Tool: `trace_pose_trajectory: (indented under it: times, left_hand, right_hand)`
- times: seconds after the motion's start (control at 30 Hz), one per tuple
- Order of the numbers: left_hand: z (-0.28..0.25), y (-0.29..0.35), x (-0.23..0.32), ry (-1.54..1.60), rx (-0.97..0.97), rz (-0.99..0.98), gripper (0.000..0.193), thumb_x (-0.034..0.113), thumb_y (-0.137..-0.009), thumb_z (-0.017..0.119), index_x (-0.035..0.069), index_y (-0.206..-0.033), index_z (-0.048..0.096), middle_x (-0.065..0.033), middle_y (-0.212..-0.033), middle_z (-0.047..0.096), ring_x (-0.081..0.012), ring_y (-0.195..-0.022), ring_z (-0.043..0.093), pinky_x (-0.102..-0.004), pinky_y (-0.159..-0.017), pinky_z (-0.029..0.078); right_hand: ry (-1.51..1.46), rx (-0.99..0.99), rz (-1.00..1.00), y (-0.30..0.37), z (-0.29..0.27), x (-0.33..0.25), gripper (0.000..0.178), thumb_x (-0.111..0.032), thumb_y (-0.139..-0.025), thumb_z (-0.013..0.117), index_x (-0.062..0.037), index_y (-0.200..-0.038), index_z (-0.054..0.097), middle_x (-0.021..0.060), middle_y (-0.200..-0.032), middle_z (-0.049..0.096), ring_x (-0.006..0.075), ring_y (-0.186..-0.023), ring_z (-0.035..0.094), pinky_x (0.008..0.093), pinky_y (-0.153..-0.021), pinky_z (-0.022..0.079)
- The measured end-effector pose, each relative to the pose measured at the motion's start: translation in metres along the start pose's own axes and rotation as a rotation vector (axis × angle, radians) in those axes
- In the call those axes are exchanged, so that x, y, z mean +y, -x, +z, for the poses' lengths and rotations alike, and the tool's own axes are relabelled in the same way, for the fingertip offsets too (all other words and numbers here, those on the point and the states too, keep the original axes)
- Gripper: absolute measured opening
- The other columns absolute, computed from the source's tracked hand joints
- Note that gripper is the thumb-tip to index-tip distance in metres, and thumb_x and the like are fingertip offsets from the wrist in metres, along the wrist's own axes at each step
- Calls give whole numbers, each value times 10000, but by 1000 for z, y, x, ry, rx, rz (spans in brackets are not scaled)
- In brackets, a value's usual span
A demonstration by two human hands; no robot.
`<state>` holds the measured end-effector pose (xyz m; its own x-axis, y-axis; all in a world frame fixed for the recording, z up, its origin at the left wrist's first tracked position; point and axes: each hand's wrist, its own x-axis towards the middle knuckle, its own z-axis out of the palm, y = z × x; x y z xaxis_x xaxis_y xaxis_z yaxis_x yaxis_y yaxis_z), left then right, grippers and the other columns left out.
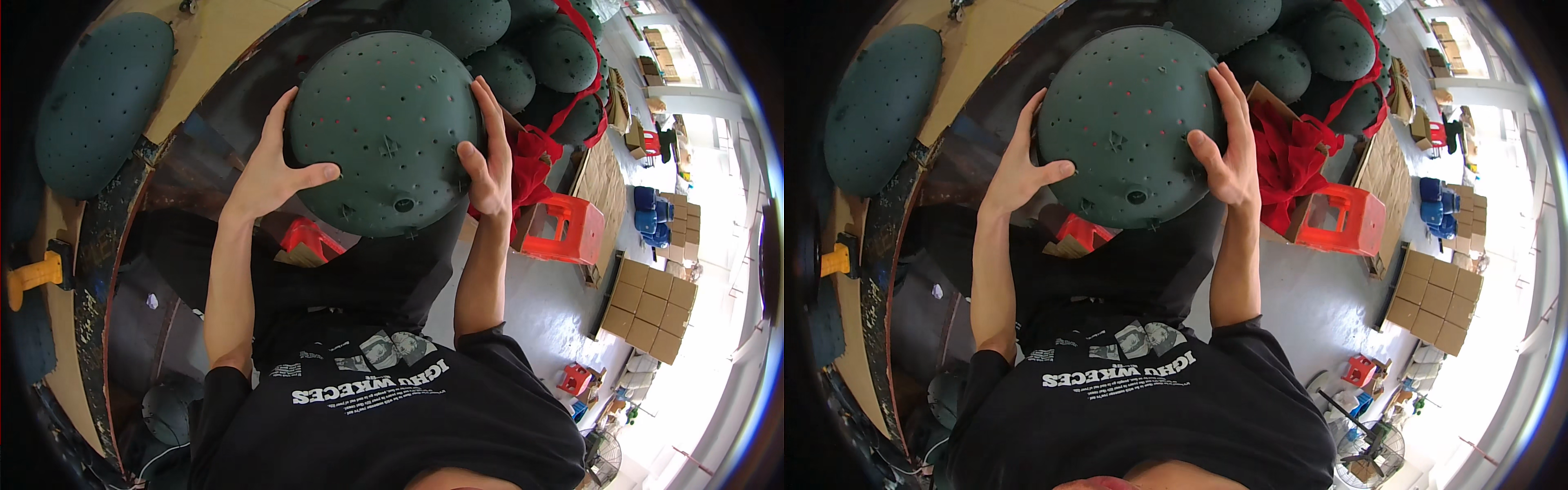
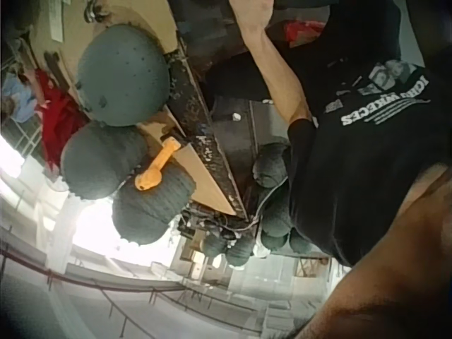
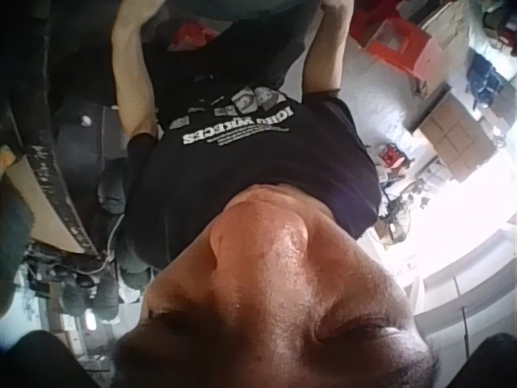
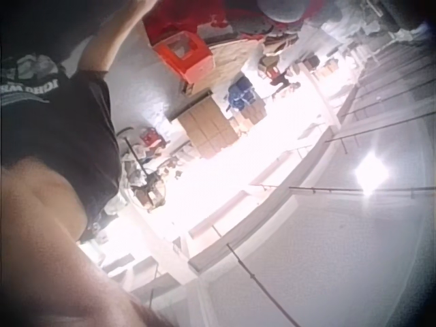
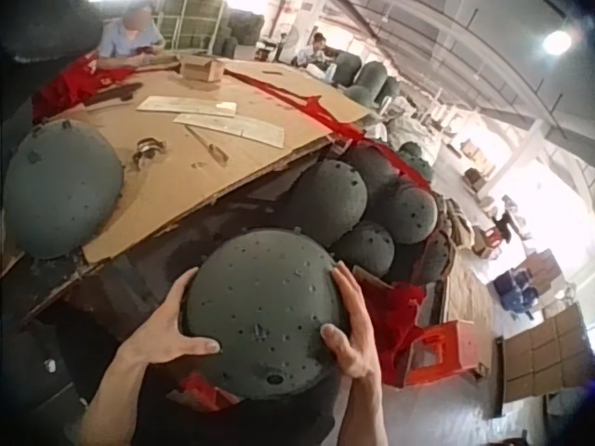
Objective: Assembling and drilling holes into green semi-spherical foam parts in a workshop.
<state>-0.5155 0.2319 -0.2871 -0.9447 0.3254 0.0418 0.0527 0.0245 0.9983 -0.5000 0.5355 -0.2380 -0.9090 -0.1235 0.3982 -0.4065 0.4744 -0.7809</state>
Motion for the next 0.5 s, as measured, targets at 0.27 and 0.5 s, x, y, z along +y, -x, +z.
trace_pose_trajectory:
  times: [0.27, 0.5]
  left_hand:
    - [-11, 0, -16, 57, 32, -72, 1166, 352, -671, 881, -28, -1538, 201, -231, -1513, 360, -325, -1426, 350, -408, -1170, 285]
    - [-18, 5, -27, 86, 36, -64, 1171, 388, -677, 874, -58, -1530, 209, -255, -1517, 358, -337, -1439, 330, -406, -1182, 256]
  right_hand:
    - [37, -63, 21, -16, 12, 9, 795, -469, -847, 624, -1, -1462, 435, 236, -1552, 346, 373, -1437, 343, 445, -1165, 283]
    - [14, -86, 37, -22, 18, 11, 752, -428, -855, 611, 3, -1451, 451, 235, -1540, 366, 363, -1428, 363, 430, -1164, 289]
